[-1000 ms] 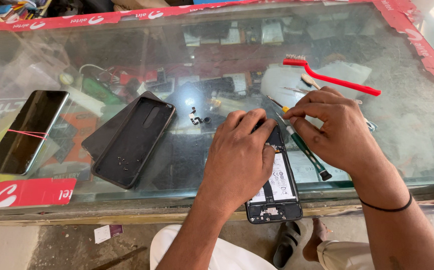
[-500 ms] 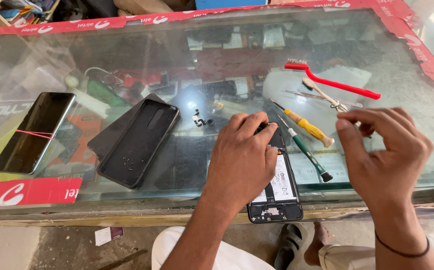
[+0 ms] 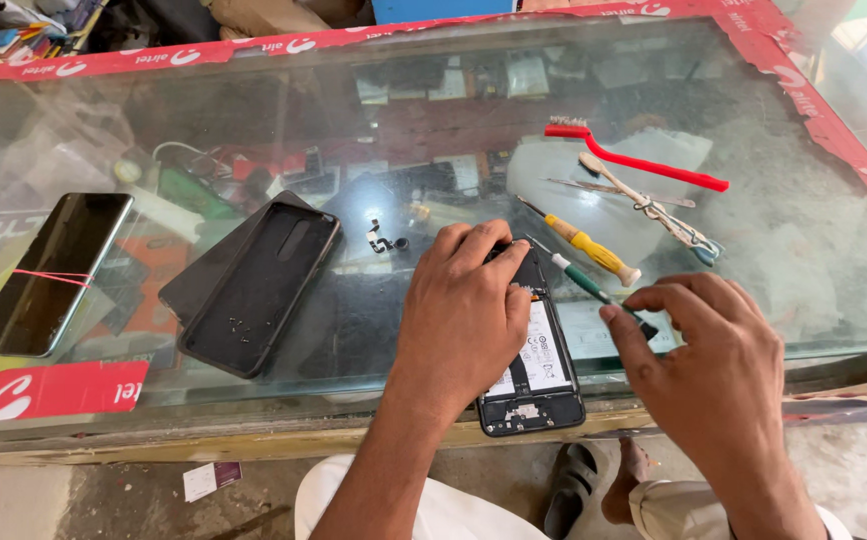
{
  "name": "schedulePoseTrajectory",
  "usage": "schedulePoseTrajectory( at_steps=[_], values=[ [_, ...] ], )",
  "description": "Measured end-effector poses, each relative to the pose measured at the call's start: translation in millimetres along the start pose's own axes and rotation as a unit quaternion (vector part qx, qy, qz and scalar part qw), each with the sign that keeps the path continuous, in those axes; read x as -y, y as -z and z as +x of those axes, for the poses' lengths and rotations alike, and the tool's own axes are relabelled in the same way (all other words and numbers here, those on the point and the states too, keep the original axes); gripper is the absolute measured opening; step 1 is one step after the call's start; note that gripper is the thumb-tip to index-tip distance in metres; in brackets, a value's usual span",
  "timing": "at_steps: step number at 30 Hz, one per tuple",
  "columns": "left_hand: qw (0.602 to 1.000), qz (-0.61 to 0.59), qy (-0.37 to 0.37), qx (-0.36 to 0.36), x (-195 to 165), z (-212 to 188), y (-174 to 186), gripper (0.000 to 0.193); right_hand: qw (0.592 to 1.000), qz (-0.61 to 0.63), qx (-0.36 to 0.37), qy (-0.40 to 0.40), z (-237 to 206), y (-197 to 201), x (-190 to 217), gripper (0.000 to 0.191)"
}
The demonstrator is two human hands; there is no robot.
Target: The person uses a yellow-handled screwdriver to remove screws from the internal frame of a disassembled smartphone. They then use a green-handled screwdriver to continue unscrewing components near the camera module. The phone remains open on the glass counter, and the removed screws are placed nearby.
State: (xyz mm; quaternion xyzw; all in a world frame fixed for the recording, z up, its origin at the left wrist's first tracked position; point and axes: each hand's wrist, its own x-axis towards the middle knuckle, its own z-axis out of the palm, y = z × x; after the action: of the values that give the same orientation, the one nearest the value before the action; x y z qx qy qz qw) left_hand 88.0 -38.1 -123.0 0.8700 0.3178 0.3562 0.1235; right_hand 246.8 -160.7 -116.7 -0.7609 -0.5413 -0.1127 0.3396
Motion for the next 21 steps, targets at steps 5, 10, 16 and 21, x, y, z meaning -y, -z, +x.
schedulePoseTrajectory(
  at_steps=[5, 10, 16, 21],
  values=[
    [1.0, -0.002, 0.003, 0.007, -0.2, 0.1, 0.4, 0.035, 0.96, 0.252, -0.041, -0.112, 6.2, -4.1, -11.4, 0.017],
    [1.0, 0.0, 0.004, 0.006, -0.3, 0.3, 0.7, 0.035, 0.891, 0.444, -0.062, -0.08, 12.9, -9.3, -25.9, 0.017],
    [1.0, 0.005, 0.005, 0.014, -1.2, 0.0, 0.2, 0.036, 0.883, 0.457, -0.037, -0.103, 7.9, -12.3, -40.1, 0.012],
    [1.0, 0.005, 0.003, 0.007, -1.4, -0.4, 1.1, 0.035, 0.897, 0.432, -0.023, -0.095, 10.0, -13.9, -40.4, 0.013]
  ],
)
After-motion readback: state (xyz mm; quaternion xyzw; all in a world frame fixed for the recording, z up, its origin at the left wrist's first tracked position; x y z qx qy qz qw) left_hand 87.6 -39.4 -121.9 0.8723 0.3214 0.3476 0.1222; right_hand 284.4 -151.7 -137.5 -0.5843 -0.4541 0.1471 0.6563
